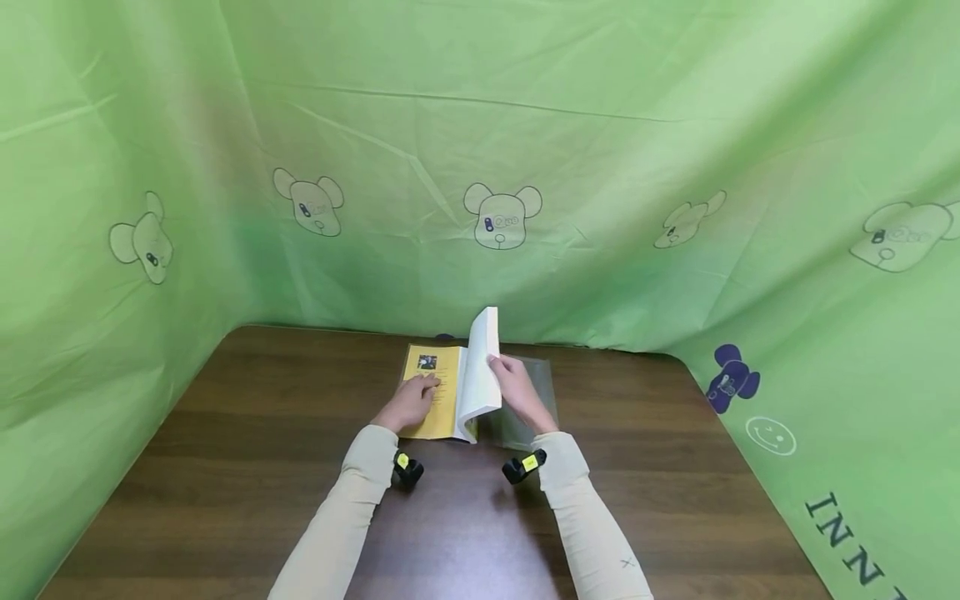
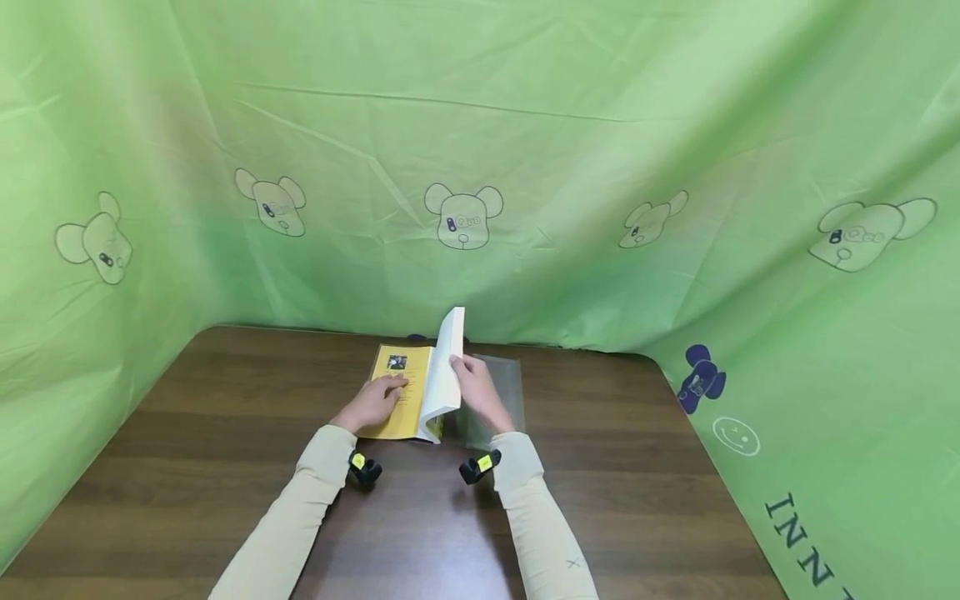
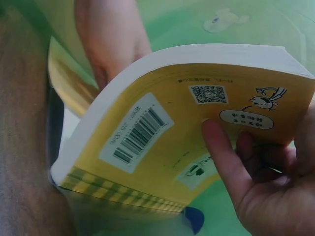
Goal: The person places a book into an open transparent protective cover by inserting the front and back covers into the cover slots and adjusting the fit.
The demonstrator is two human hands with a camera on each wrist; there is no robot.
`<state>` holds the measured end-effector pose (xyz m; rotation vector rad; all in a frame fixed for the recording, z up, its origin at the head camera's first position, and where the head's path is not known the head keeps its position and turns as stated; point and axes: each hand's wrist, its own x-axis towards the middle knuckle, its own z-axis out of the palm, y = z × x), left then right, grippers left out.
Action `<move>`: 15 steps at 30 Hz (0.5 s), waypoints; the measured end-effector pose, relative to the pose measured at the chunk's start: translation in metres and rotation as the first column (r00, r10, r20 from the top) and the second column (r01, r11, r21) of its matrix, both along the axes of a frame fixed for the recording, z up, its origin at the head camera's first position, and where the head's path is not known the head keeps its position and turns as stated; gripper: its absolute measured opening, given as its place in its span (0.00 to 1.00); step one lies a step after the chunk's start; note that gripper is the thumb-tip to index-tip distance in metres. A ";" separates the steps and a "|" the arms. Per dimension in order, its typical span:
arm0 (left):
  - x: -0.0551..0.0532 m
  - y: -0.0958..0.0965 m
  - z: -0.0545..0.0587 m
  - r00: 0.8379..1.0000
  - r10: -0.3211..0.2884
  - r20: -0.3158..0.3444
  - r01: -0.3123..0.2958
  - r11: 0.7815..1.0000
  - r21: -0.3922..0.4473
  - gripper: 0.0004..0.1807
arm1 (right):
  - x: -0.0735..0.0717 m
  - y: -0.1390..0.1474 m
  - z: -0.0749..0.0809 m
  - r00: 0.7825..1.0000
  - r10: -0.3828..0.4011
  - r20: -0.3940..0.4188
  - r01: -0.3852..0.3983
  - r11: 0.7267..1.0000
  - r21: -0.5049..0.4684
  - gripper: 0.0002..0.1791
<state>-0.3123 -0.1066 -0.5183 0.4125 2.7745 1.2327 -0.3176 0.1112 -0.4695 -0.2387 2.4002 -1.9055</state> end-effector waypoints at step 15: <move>-0.012 0.006 0.014 0.976 -0.083 0.202 -0.115 0.590 0.799 0.36 | -0.002 -0.005 -0.008 0.998 0.055 -0.016 -0.056 0.997 -0.046 0.24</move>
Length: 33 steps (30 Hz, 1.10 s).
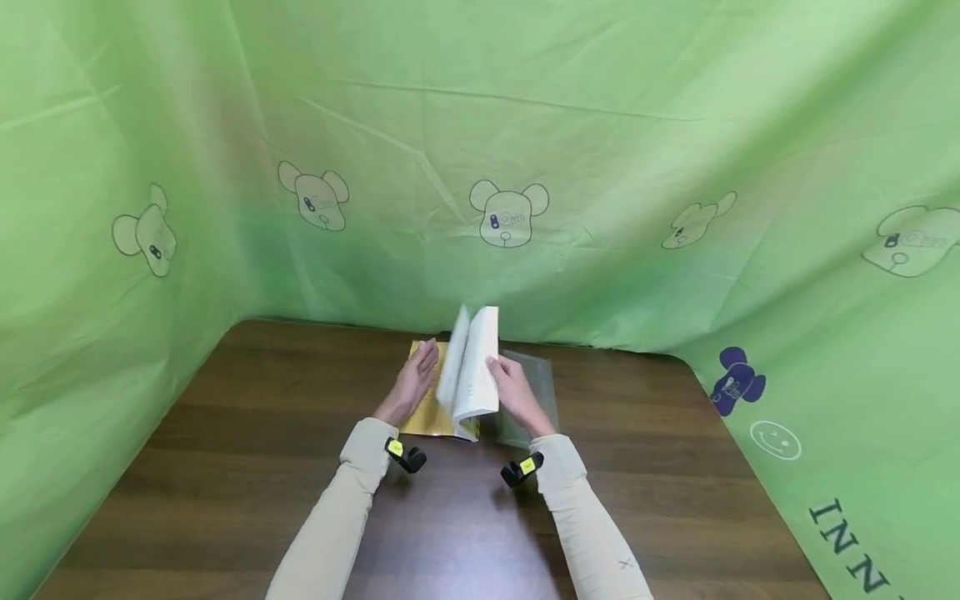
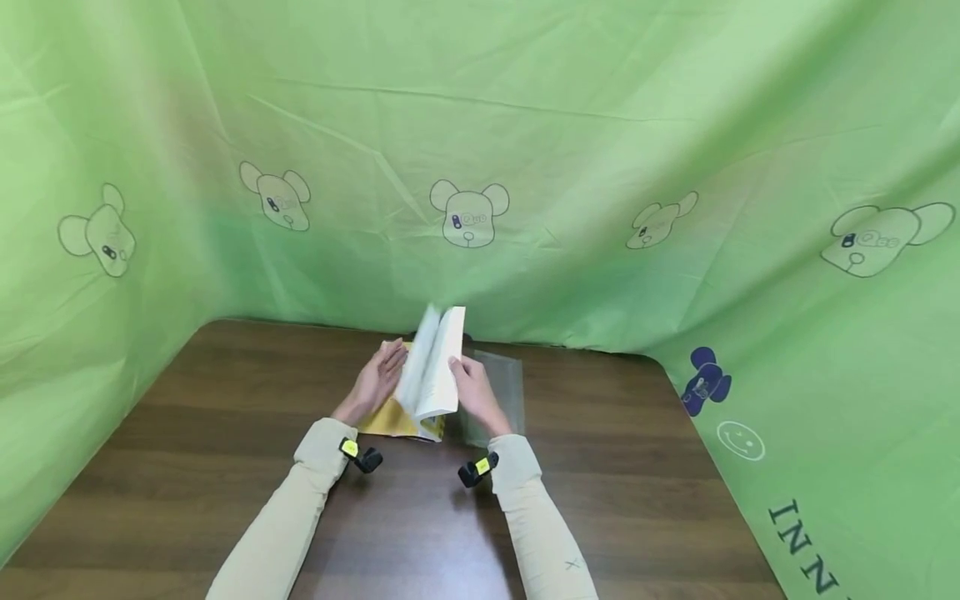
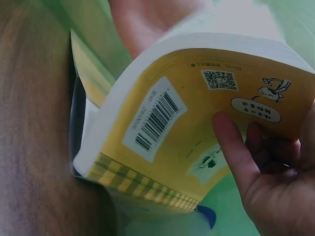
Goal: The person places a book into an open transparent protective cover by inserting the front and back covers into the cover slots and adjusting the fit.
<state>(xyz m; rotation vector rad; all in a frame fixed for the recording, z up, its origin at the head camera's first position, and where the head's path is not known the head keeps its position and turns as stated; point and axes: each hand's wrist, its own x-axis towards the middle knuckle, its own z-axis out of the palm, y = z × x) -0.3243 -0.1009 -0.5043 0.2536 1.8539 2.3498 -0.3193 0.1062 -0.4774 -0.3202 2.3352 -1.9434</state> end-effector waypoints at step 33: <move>0.000 -0.006 0.000 1.000 0.024 -0.010 -0.024 0.998 0.065 0.31 | -0.001 0.000 -0.006 0.999 -0.021 -0.034 0.022 0.999 0.032 0.26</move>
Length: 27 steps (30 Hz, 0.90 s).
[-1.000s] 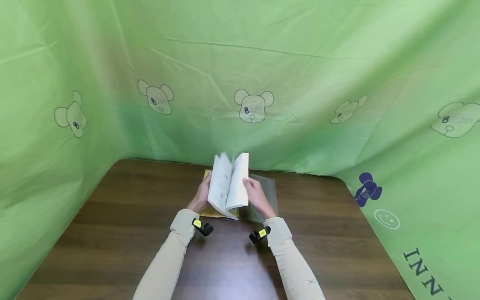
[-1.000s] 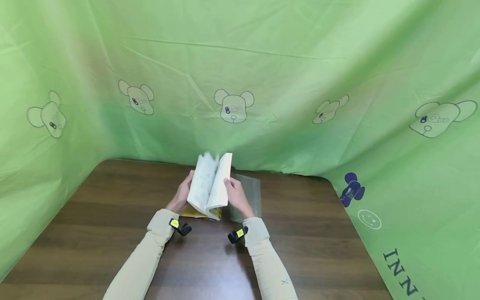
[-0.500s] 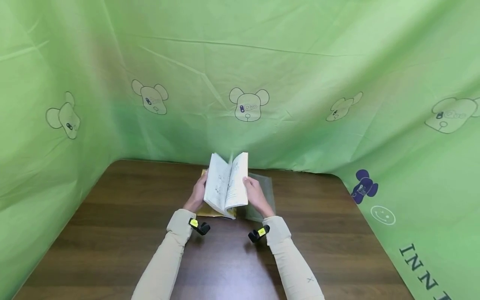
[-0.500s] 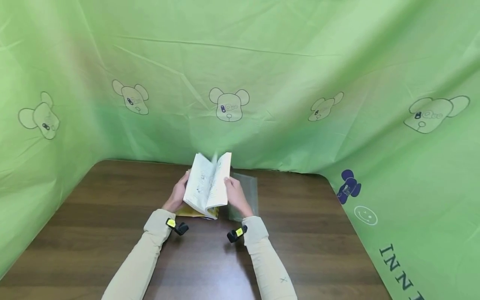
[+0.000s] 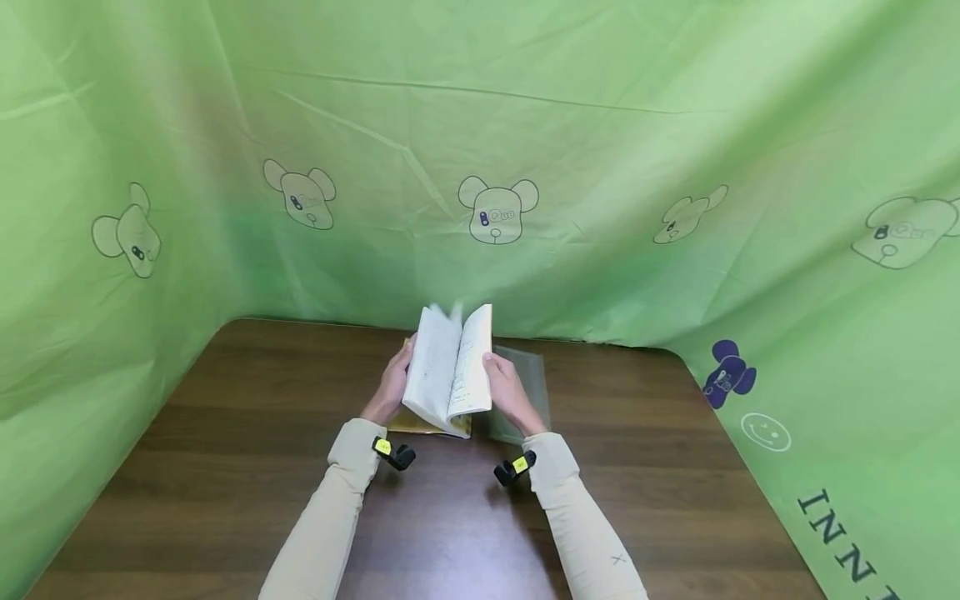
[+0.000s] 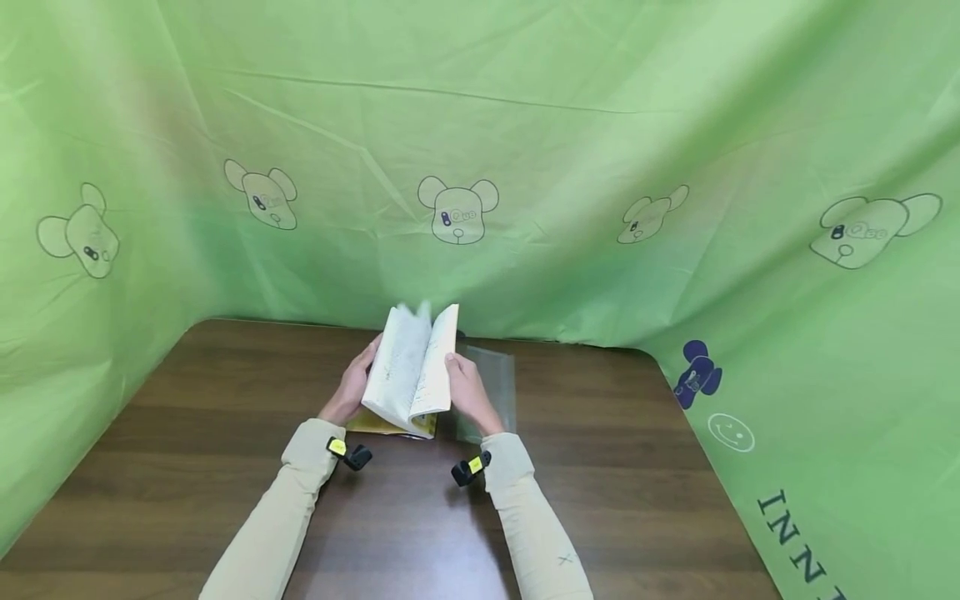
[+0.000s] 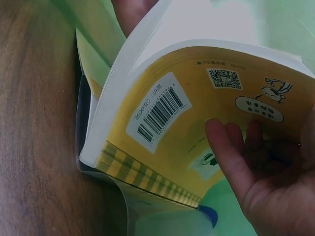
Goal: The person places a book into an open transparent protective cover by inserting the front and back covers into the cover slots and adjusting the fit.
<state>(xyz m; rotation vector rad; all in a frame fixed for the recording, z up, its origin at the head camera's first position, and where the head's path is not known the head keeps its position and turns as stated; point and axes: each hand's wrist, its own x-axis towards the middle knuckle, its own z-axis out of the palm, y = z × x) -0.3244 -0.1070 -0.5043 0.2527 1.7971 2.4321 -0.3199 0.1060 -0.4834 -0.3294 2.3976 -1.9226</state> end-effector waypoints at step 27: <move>-0.010 -0.024 -0.004 1.000 0.005 0.013 -0.002 0.981 -0.194 0.31 | -0.012 0.003 0.000 0.999 0.029 0.015 -0.030 0.997 0.065 0.26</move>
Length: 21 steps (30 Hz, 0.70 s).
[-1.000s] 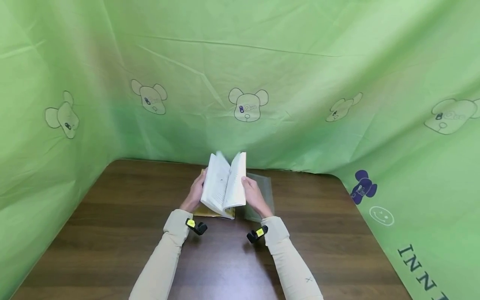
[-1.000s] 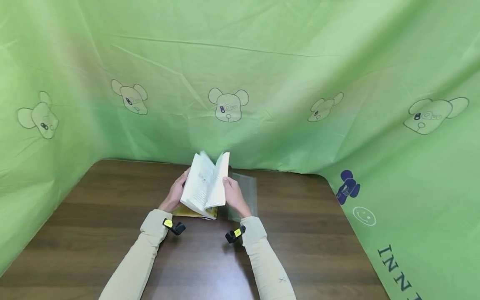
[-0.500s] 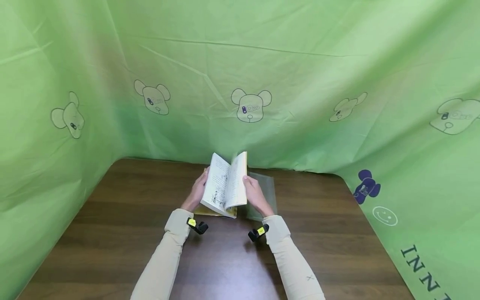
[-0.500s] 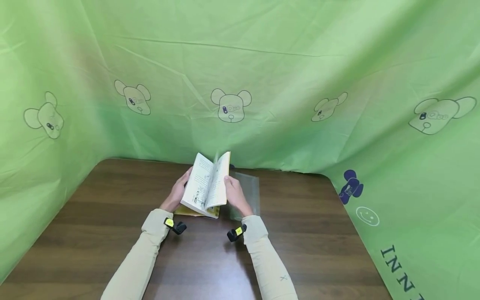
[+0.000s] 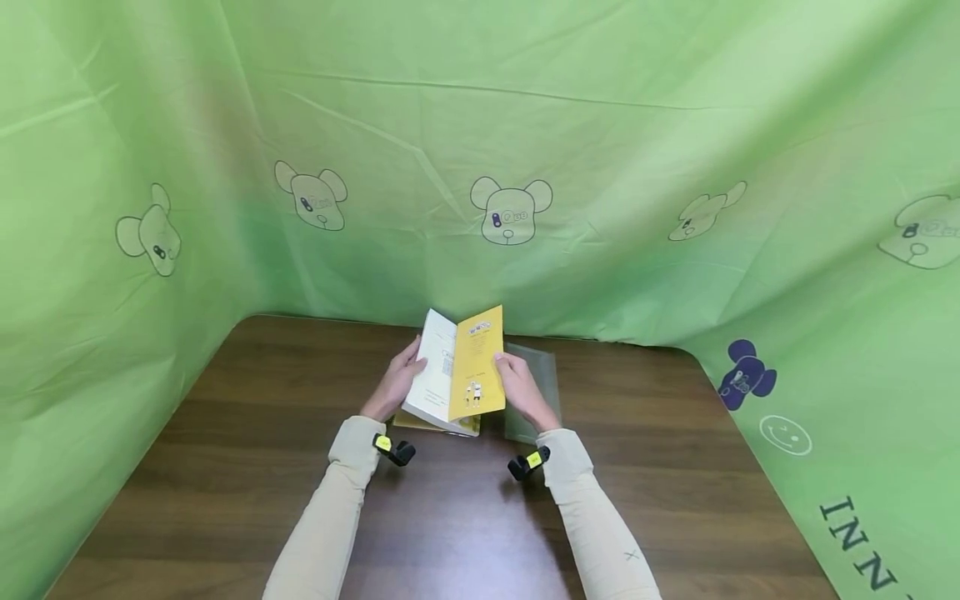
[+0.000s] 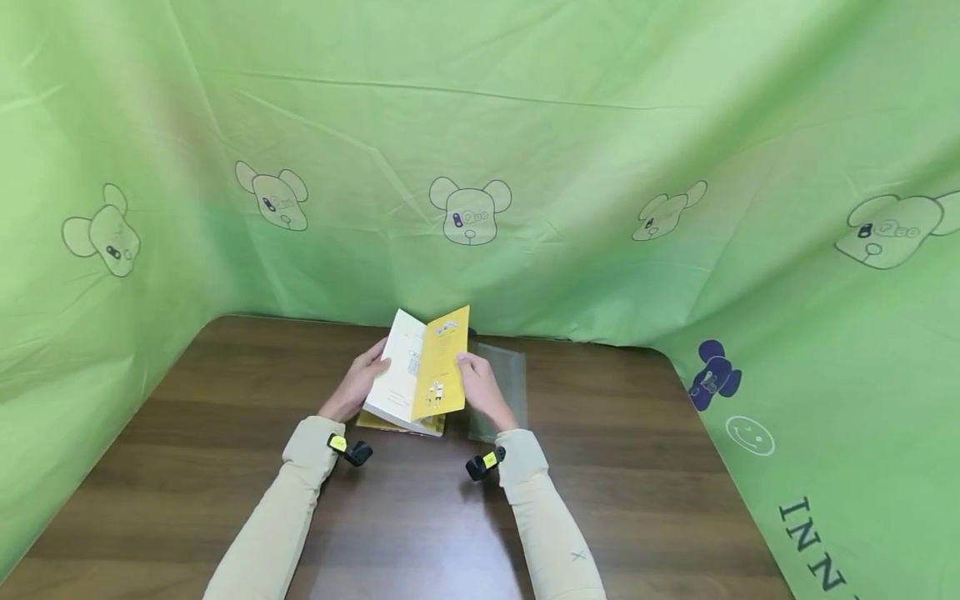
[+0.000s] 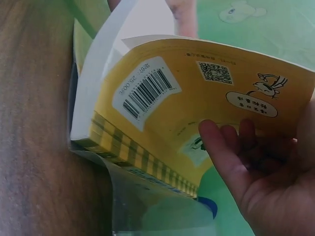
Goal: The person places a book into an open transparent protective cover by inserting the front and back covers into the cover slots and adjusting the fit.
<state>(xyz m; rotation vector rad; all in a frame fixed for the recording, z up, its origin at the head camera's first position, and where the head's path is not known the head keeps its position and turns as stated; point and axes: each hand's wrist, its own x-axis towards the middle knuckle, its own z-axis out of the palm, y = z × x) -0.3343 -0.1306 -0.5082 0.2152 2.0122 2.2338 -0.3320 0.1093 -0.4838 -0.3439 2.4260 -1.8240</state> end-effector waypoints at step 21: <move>0.011 -0.011 -0.006 0.931 0.251 -0.266 -0.358 0.775 -0.521 0.22 | -0.005 0.018 -0.012 0.998 -0.044 -0.041 0.044 0.999 -0.004 0.27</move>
